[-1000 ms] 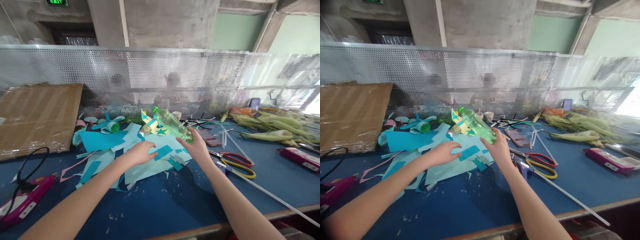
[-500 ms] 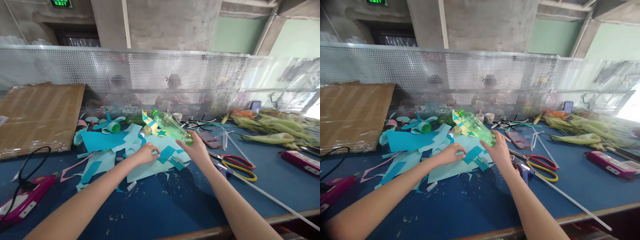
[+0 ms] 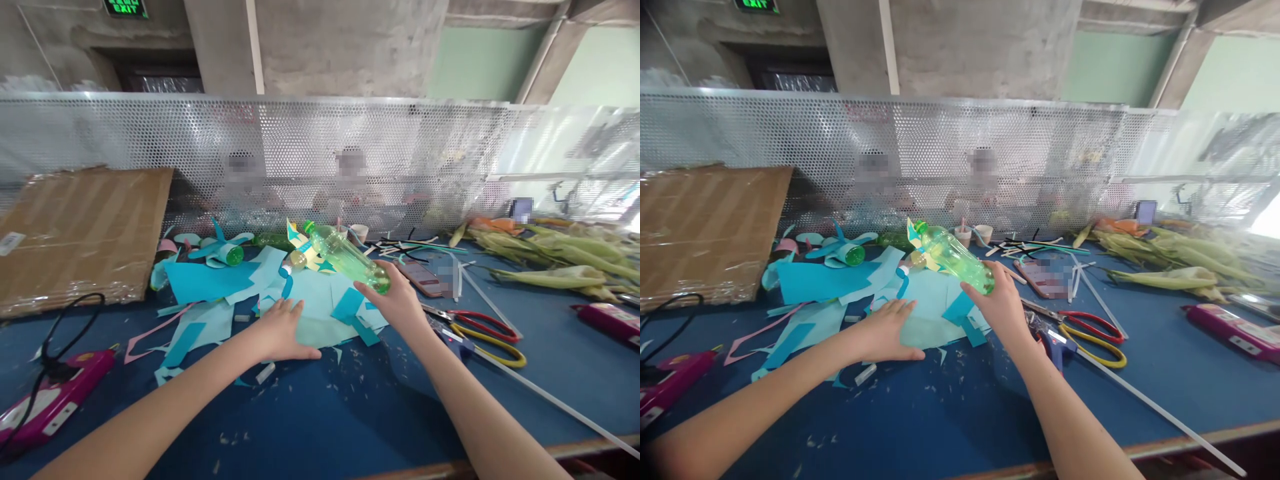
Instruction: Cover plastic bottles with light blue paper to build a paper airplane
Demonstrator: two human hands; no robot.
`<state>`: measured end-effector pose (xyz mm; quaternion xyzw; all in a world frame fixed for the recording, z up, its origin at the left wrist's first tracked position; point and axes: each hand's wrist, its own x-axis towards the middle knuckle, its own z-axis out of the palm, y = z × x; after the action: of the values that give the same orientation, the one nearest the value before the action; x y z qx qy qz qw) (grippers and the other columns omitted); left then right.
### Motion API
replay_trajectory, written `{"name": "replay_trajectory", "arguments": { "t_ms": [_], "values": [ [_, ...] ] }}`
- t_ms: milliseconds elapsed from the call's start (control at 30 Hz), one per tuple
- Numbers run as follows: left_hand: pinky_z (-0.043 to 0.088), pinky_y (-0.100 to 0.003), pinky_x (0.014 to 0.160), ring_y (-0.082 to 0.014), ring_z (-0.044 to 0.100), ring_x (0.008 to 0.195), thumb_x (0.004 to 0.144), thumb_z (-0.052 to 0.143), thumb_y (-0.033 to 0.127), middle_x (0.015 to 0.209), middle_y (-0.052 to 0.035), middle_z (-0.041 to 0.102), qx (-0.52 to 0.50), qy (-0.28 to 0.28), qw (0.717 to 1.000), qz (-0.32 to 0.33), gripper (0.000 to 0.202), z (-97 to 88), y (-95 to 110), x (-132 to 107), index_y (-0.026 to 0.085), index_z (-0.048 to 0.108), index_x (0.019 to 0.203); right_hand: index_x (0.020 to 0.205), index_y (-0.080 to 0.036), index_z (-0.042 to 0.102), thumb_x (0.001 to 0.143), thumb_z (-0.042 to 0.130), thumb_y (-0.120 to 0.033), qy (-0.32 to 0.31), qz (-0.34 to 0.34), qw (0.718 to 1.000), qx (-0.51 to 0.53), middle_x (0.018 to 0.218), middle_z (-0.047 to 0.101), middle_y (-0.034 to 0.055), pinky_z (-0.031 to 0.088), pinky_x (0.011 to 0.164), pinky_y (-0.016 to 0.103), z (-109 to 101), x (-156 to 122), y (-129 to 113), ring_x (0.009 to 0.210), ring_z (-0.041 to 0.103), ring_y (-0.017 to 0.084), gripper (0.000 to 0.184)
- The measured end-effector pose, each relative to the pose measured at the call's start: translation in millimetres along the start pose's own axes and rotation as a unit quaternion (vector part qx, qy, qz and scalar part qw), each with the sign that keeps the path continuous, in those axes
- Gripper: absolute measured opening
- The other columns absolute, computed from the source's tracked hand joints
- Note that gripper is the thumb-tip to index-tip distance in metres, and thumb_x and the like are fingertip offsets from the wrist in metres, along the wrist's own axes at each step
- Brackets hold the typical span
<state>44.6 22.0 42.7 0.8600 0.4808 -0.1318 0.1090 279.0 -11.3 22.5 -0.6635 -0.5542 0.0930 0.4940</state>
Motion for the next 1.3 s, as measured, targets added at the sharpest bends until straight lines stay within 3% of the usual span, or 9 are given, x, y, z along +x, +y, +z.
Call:
{"name": "replay_trajectory", "arguments": {
  "t_ms": [133,233,333,467,667,867,1033,1200,1300],
  "values": [
    [0.041,-0.047,0.099,-0.0407,0.037,0.136,0.082,0.049,0.063,0.151,-0.0217,0.037,0.038,0.031,0.999,0.005,0.076,2.1,-14,-12,0.015,0.045,0.141,0.122,-0.022,0.057,0.068,0.064,-0.062,0.002,0.011,1.000,-0.009,0.110,0.064,0.0135,0.049,0.080,0.043,1,-1,-2,0.097,0.062,0.030,0.068],
    [0.049,-0.034,0.080,-0.0318,0.061,0.110,0.085,0.051,0.040,0.125,-0.0173,0.062,0.054,0.070,0.995,0.054,0.042,2.8,-15,-15,0.017,0.063,0.118,0.122,-0.022,0.057,0.068,0.064,-0.062,0.002,0.005,1.000,-0.013,0.109,0.065,0.0131,0.049,0.080,0.042,1,-1,-1,0.098,0.062,0.030,0.067],
    [0.045,-0.028,0.064,-0.0237,0.066,0.084,0.083,0.051,0.024,0.096,-0.0105,0.070,0.084,0.092,0.988,0.086,0.021,-2.2,-12,-13,0.019,0.069,0.093,0.120,-0.023,0.058,0.069,0.063,-0.063,0.005,-0.003,1.000,-0.013,0.111,0.065,0.0124,0.049,0.078,0.041,1,0,1,0.097,0.062,0.029,0.065],
    [0.039,-0.029,0.056,-0.0229,0.063,0.068,0.088,0.039,0.014,0.074,-0.0098,0.067,0.115,0.135,0.983,0.048,0.028,-23.9,-16,3,0.016,0.066,0.080,0.120,-0.021,0.057,0.068,0.063,-0.063,0.010,0.000,1.000,-0.009,0.112,0.064,0.0121,0.047,0.085,0.043,1,1,3,0.102,0.060,0.030,0.067],
    [0.036,-0.028,0.056,-0.0232,0.064,0.072,0.093,0.036,0.019,0.080,-0.0103,0.068,0.144,0.223,0.964,0.010,0.031,-71.8,-21,25,0.016,0.067,0.088,0.123,-0.023,0.054,0.070,0.065,-0.059,0.090,-0.008,0.996,0.016,0.113,0.063,0.0118,0.046,0.086,0.045,-4,3,1,0.101,0.058,0.030,0.065],
    [0.037,-0.028,0.059,-0.0226,0.063,0.078,0.092,0.037,0.019,0.086,-0.0094,0.068,0.168,0.307,0.937,0.012,0.030,-103.2,-4,32,0.017,0.067,0.094,0.127,-0.024,0.048,0.075,0.062,-0.057,0.172,-0.043,0.983,0.039,0.118,0.057,0.0116,0.046,0.088,0.047,-10,2,-1,0.108,0.055,0.030,0.063],
    [0.039,-0.032,0.065,-0.0246,0.061,0.085,0.088,0.036,0.009,0.092,-0.0112,0.066,0.184,0.377,0.908,0.014,0.032,-131.4,9,31,0.015,0.065,0.101,0.133,-0.024,0.039,0.079,0.060,-0.056,0.227,-0.053,0.970,0.066,0.128,0.051,0.0142,0.049,0.087,0.047,-12,-2,-6,0.108,0.057,0.029,0.066],
    [0.040,-0.038,0.079,-0.0276,0.057,0.097,0.086,0.041,0.007,0.094,-0.0133,0.063,0.203,0.465,0.862,0.024,0.026,-159.6,12,18,0.012,0.065,0.095,0.132,-0.022,0.039,0.079,0.062,-0.054,0.254,-0.057,0.961,0.090,0.127,0.050,0.0146,0.050,0.091,0.047,-16,-6,-16,0.108,0.059,0.029,0.065],
    [0.040,-0.040,0.083,-0.0264,0.056,0.098,0.092,0.033,0.007,0.095,-0.0117,0.062,0.227,0.533,0.814,0.030,0.032,-154.2,12,6,0.011,0.063,0.101,0.133,-0.021,0.037,0.082,0.058,-0.053,0.257,-0.073,0.960,0.087,0.128,0.050,0.0154,0.050,0.089,0.046,-18,-7,-18,0.108,0.059,0.029,0.064]
  ]
}}
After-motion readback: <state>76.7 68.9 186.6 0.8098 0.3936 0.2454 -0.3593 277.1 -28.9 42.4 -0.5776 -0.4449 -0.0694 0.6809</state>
